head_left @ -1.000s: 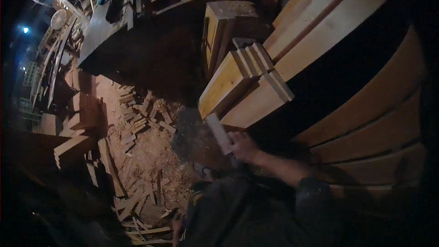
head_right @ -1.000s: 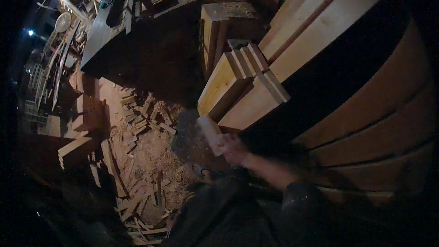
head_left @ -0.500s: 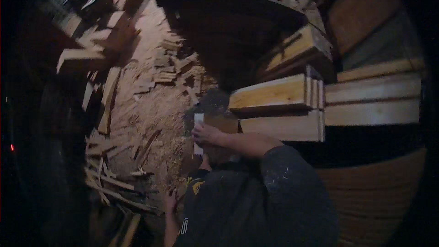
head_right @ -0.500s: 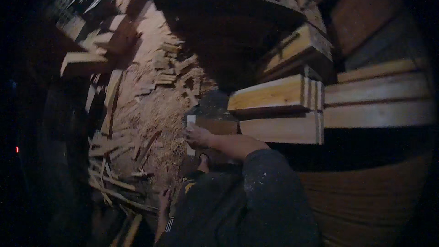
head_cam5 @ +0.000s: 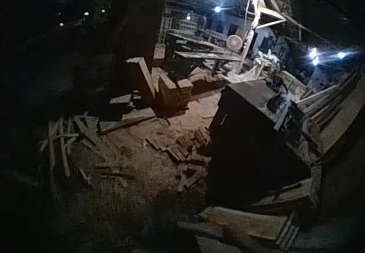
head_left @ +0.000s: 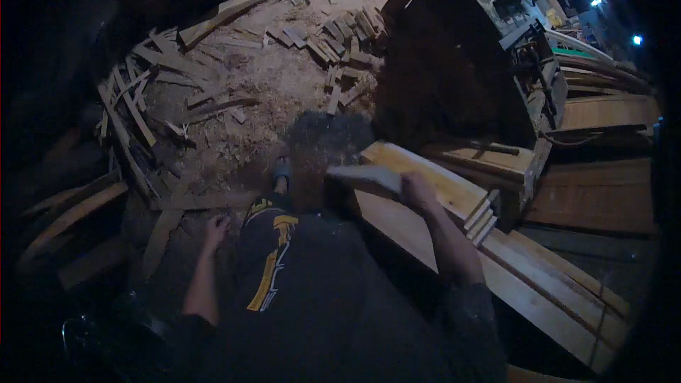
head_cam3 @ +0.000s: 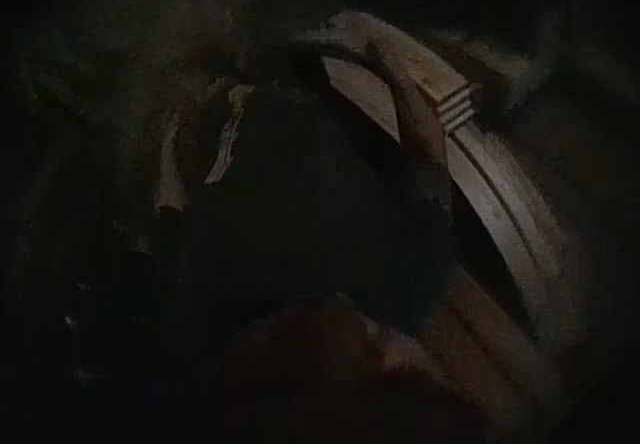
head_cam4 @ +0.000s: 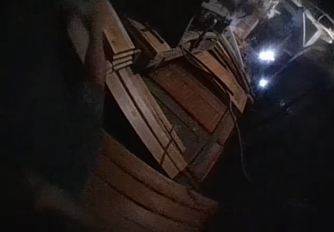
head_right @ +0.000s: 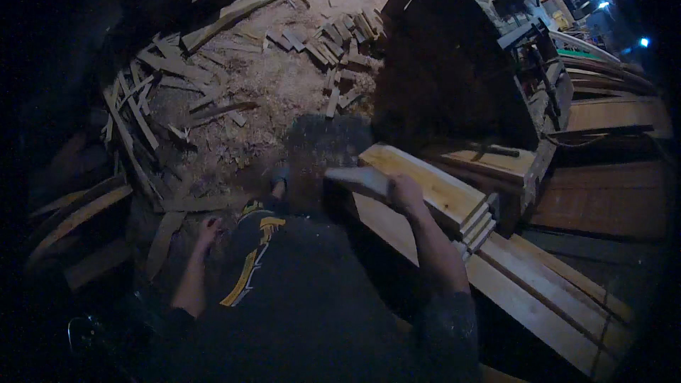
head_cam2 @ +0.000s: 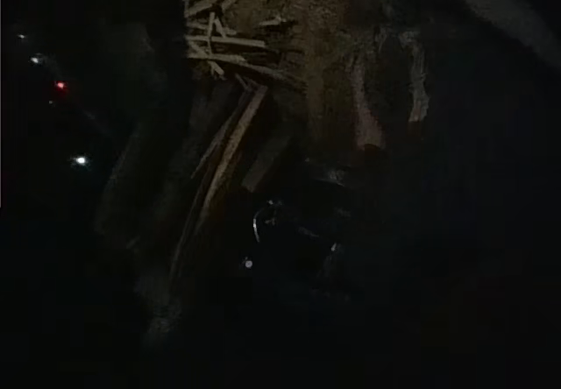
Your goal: Drill a series of holes in a wooden board using a vertical drill press.
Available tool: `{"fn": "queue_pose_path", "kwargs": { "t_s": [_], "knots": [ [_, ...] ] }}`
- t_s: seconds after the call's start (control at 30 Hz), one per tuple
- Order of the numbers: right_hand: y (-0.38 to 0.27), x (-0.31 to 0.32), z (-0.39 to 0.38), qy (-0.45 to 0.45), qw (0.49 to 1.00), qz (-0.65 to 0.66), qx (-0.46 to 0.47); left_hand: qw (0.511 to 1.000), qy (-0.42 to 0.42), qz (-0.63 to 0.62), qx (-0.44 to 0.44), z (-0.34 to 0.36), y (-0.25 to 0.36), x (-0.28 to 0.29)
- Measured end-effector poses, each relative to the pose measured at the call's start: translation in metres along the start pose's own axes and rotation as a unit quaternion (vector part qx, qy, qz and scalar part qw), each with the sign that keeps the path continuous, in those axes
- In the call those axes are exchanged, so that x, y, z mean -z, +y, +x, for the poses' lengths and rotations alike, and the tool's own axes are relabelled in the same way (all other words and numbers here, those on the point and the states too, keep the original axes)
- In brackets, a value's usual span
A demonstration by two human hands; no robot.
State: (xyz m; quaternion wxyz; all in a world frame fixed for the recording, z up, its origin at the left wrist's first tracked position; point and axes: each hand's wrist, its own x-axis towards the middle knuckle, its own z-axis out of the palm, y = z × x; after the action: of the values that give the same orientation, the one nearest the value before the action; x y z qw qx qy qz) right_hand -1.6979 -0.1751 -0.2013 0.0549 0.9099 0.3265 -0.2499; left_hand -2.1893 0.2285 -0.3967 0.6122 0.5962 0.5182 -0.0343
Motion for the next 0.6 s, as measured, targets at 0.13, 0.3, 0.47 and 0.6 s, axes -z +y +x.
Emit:
{"fn": "queue_pose_path", "kwargs": {
  "t_s": [0.13,0.3,0.47,0.6],
  "knots": [
    [0.047,-0.046,-0.102,0.065,0.935,0.249,-0.246,0.972,-0.031,0.219,-0.074,-0.028,0.014,-0.031],
    [0.106,-0.143,-0.161,0.108,0.711,0.55,-0.424,0.991,-0.054,0.113,-0.037,-0.049,-0.001,-0.037],
    [0.151,-0.196,-0.187,0.171,0.567,0.705,-0.39,0.984,-0.033,0.146,-0.102,-0.082,-0.026,-0.025],
    [0.156,-0.179,-0.202,0.111,0.566,0.69,-0.437,0.994,-0.004,0.109,-0.026,-0.114,-0.036,-0.021]
  ]
}}
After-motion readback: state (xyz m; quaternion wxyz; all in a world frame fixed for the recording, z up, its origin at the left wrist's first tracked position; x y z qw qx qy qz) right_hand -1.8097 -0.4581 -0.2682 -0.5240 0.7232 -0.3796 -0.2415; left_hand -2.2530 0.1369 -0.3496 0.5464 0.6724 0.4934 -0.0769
